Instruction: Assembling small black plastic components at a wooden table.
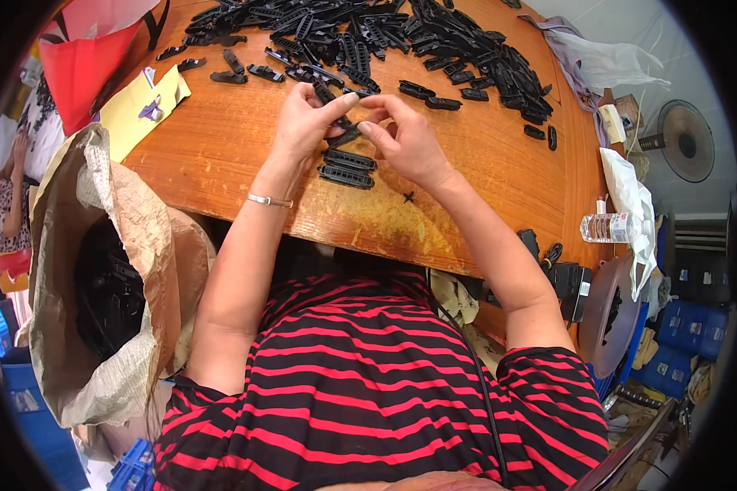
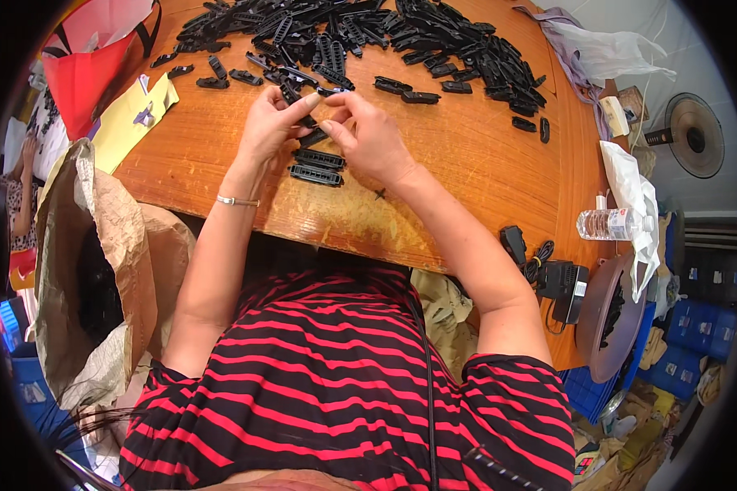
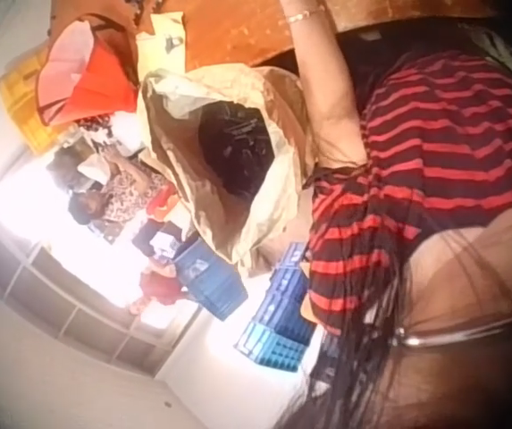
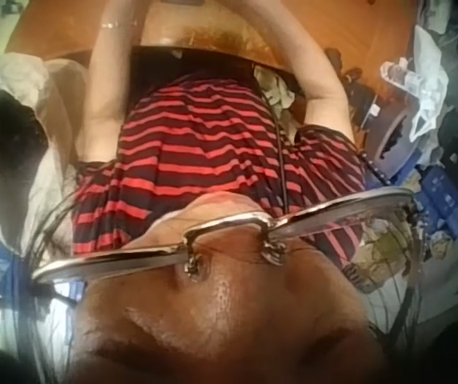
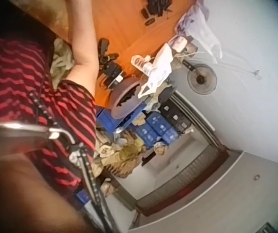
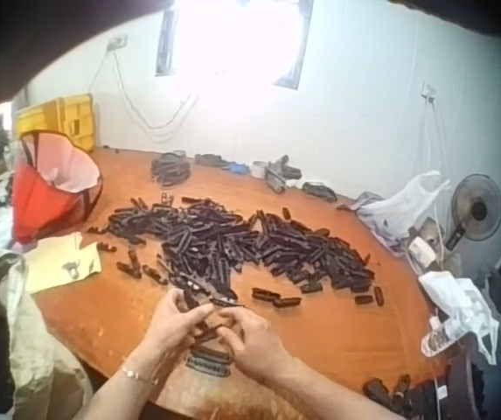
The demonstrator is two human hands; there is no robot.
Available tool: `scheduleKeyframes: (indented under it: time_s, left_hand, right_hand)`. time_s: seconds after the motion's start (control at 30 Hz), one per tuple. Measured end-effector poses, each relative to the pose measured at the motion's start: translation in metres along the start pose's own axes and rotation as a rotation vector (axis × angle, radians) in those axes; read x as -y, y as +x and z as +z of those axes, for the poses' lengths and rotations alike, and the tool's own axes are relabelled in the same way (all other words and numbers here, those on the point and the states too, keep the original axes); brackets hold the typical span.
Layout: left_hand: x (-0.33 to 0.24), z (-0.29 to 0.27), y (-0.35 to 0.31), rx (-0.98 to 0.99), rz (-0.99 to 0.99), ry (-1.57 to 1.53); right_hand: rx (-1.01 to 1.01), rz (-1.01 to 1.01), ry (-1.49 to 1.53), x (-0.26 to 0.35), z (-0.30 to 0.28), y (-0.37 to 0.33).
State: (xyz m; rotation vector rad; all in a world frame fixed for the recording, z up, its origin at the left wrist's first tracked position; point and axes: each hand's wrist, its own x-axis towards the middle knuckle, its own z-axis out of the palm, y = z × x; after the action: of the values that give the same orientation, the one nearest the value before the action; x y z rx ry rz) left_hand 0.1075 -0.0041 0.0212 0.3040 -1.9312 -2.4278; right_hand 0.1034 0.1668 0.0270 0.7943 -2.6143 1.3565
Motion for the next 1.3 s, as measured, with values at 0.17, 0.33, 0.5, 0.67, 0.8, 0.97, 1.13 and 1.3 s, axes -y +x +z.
scheduleKeyframes:
  time_s: [0.17,0.33,0.5,0.67,0.8,0.97,1.13,1.3]
  left_hand:
    - [-0.002,0.016,-0.011,0.111,-0.107,-0.182]
    - [0.002,-0.01,-0.004,0.026,0.021,0.096]
    - [0.011,-0.02,-0.009,0.035,0.286,0.836]
    - [-0.001,-0.01,-0.01,0.179,0.232,1.074]
    - [0.007,-0.012,0.007,0.226,0.268,1.033]
    - [0.012,-0.015,0.013,0.18,0.213,0.729]
    - [0.005,-0.022,0.011,0.334,0.106,0.36]
    - [0.017,-0.015,0.015,0.161,0.061,0.356]
  right_hand:
    - [0.061,0.217,0.366,0.014,-0.004,0.005]
    - [0.084,0.394,0.444,-0.001,-0.028,0.016]
    - [0.069,0.546,0.467,-0.011,-0.04,0.017]
    - [0.091,0.57,0.475,-0.012,-0.038,0.011]
    - [0.125,0.584,0.459,-0.014,-0.032,0.007]
    - [0.159,0.65,0.516,-0.011,-0.023,0.003]
    - [0.176,0.65,0.563,-0.017,-0.015,0.006]
    - [0.19,0.639,0.487,-0.021,-0.007,0.009]
